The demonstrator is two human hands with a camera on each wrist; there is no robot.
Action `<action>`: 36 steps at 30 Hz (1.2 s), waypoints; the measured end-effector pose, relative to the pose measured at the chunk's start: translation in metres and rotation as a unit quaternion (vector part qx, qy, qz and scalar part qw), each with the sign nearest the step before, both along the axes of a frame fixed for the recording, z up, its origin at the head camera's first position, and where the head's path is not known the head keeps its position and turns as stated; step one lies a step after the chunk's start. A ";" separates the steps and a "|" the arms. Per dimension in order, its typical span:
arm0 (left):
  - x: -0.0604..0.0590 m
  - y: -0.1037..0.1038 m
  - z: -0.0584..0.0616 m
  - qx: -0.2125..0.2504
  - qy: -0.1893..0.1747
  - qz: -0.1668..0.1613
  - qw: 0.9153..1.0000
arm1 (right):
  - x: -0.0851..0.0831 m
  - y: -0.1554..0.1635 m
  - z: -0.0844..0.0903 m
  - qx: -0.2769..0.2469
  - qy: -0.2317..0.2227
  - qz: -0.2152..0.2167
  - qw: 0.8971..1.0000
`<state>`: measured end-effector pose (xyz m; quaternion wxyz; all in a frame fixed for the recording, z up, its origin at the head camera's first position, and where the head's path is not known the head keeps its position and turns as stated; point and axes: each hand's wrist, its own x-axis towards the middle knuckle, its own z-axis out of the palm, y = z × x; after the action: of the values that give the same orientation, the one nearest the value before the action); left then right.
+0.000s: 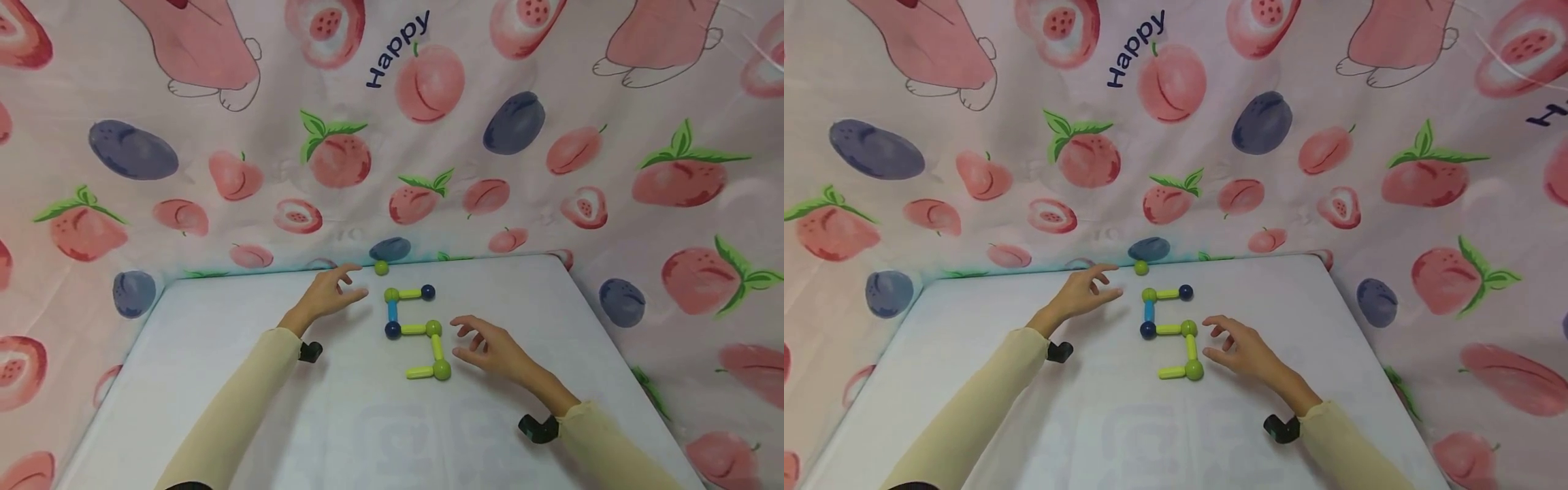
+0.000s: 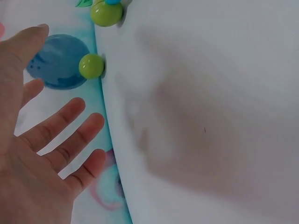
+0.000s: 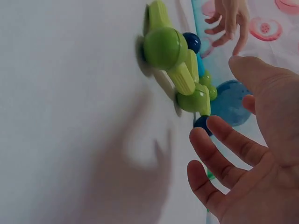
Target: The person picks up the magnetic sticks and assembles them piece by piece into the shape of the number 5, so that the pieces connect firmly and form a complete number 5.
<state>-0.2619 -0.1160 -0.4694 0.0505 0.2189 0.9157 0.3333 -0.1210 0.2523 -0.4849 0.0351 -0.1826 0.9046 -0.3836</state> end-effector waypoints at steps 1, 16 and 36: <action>-0.001 0.002 -0.001 -0.001 -0.003 0.000 1.000 | 0.002 -0.001 -0.002 -0.002 0.003 0.012 1.000; -0.034 0.045 -0.024 0.016 0.005 0.020 1.000 | 0.020 -0.011 -0.029 -0.010 -0.010 0.082 0.997; -0.053 0.083 -0.043 -0.008 0.045 0.143 0.989 | 0.024 -0.016 -0.030 0.007 -0.022 0.035 0.999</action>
<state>-0.3146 -0.0332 -0.5124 -0.0368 0.1003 0.9415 0.3198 -0.0968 0.2364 -0.5147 0.0694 -0.2057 0.8994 -0.3794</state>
